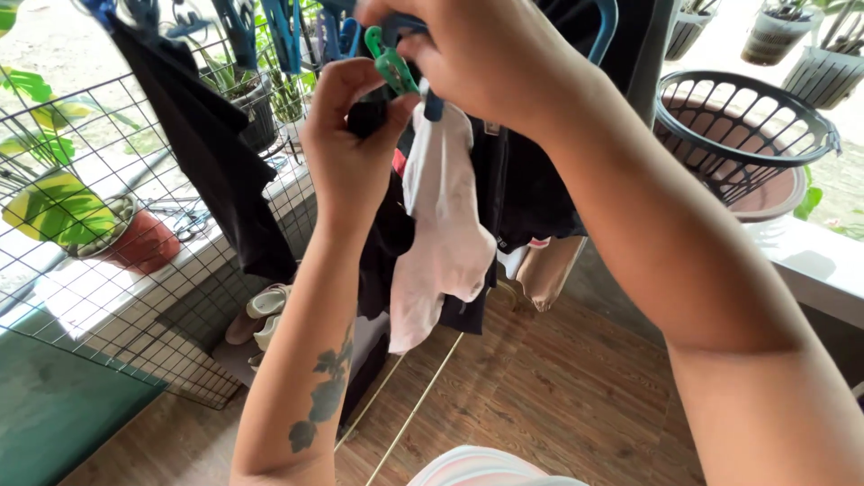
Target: Hanging various small laundry items on a multi-clip drying rack and a garment rack.
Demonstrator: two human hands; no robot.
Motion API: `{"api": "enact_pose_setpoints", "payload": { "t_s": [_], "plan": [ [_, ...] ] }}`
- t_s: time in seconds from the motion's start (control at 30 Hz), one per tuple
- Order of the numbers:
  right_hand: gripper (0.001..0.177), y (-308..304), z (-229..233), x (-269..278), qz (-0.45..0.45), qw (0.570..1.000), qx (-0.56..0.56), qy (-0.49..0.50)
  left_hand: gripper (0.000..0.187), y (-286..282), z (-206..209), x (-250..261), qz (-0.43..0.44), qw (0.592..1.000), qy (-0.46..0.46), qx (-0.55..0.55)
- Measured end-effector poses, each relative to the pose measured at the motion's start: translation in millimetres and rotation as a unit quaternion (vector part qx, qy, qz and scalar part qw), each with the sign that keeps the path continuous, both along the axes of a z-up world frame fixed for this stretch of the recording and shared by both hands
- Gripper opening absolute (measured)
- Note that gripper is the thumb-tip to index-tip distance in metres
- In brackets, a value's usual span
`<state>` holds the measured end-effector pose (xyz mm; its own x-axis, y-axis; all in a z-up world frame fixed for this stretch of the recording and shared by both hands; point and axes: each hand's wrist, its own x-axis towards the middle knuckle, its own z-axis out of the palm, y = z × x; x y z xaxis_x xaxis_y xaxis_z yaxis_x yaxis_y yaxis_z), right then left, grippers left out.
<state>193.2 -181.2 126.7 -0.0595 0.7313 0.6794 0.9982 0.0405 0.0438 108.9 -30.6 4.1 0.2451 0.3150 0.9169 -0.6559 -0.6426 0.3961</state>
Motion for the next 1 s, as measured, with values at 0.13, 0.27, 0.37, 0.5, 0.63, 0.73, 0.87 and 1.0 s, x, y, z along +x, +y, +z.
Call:
{"api": "enact_pose_setpoints", "payload": {
  "t_s": [0.13, 0.27, 0.37, 0.5, 0.63, 0.73, 0.87, 1.0],
  "plan": [
    [0.009, -17.8, 1.7, 0.1, 0.014, 0.996, 0.03, -0.087, 0.033, -8.8, 8.0, 1.2, -0.013, 0.996, 0.053, -0.073],
    [0.02, -22.8, 1.2, 6.3, 0.082, 0.969, 0.099, -0.211, 0.035, -1.9, 5.5, 11.5, -0.015, 0.998, 0.0, -0.058],
    [0.017, -22.4, -1.4, 33.2, 0.002, 1.0, 0.012, -0.022, 0.049, 5.5, 15.1, 11.2, -0.073, 0.994, -0.08, -0.005],
    [0.018, -23.1, 5.3, 37.0, 0.026, 0.996, -0.024, -0.077, 0.039, 25.6, 20.4, 10.2, -0.378, 0.863, 0.178, -0.286],
    [0.036, -17.5, 14.8, 17.9, 0.016, 0.996, -0.074, -0.055, 0.039, 40.3, 29.8, 13.9, -0.45, 0.81, 0.269, -0.263],
    [0.034, -10.8, 3.0, 27.8, -0.068, 0.996, -0.04, -0.034, 0.037, 43.5, 29.8, 19.1, -0.423, 0.83, 0.278, -0.233],
    [0.03, -8.6, -2.4, 39.4, -0.01, 0.997, -0.001, -0.081, 0.033, 42.8, 20.5, 29.0, -0.448, 0.82, 0.272, -0.231],
    [0.025, -11.7, -5.9, 39.6, 0.025, 0.993, 0.023, -0.114, 0.032, 38.5, 11.8, 39.4, -0.404, 0.846, 0.223, -0.267]
  ]
}}
